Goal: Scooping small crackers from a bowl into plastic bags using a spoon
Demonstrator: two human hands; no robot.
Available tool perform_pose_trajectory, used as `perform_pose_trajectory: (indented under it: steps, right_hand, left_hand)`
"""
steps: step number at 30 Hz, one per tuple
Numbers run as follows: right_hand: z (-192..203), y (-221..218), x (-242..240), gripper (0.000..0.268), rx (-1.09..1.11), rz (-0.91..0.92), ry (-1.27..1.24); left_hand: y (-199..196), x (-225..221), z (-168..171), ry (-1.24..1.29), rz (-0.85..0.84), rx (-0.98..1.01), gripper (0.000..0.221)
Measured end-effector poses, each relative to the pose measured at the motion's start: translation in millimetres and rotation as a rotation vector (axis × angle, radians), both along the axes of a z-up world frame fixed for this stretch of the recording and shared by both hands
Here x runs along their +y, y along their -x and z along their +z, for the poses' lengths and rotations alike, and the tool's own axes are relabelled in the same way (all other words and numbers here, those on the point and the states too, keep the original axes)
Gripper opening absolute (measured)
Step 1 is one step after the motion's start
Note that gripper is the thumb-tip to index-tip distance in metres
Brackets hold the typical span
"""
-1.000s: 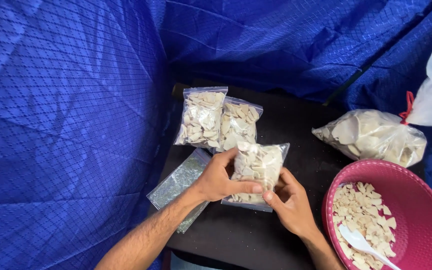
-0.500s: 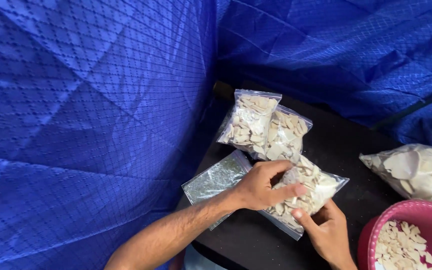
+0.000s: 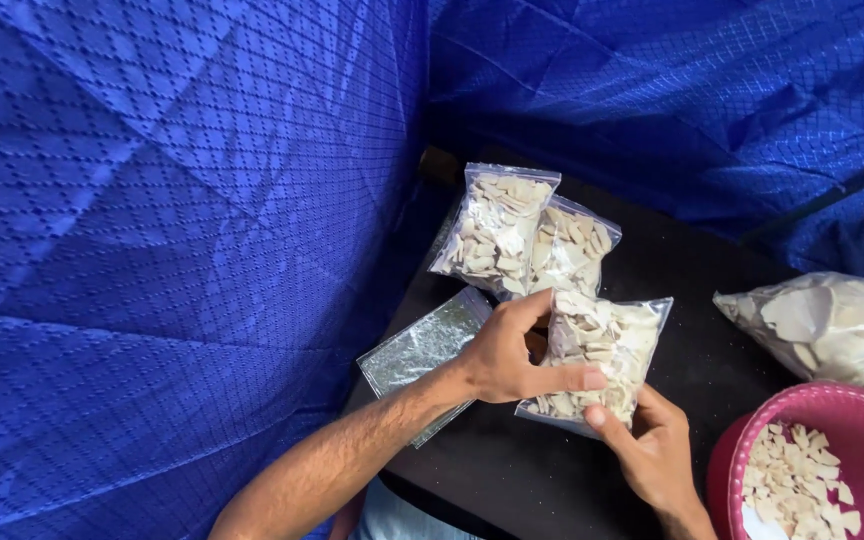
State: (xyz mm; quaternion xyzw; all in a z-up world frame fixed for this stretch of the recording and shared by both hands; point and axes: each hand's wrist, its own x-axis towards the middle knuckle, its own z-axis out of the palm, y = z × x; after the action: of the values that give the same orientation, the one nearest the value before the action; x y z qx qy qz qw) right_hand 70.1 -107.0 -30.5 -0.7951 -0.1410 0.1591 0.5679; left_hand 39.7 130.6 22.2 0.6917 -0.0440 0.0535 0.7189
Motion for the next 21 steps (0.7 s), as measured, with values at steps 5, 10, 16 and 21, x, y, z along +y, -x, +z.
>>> perform_pose_trajectory:
  steps: [5, 10, 16, 21]
  right_hand:
    - [-14, 1, -2, 0.027, -0.024, -0.128, -0.281]
    - [-13, -9, 4, 0.041, 0.302, -0.419, -0.690]
    - [-3, -8, 11, 0.049, 0.392, -0.236, -0.777]
    - [6, -11, 19, 0.067, 0.315, -0.391, -0.772]
  left_hand:
    - [-2, -1, -5, 0.127, -0.029, -0.030, 0.050]
    - [-12, -8, -13, 0.105, 0.094, -0.039, 0.050]
    - [-10, -7, -10, 0.163, 0.013, 0.152, 0.080]
    - [-7, -2, -12, 0.059, -0.046, -0.084, 0.050]
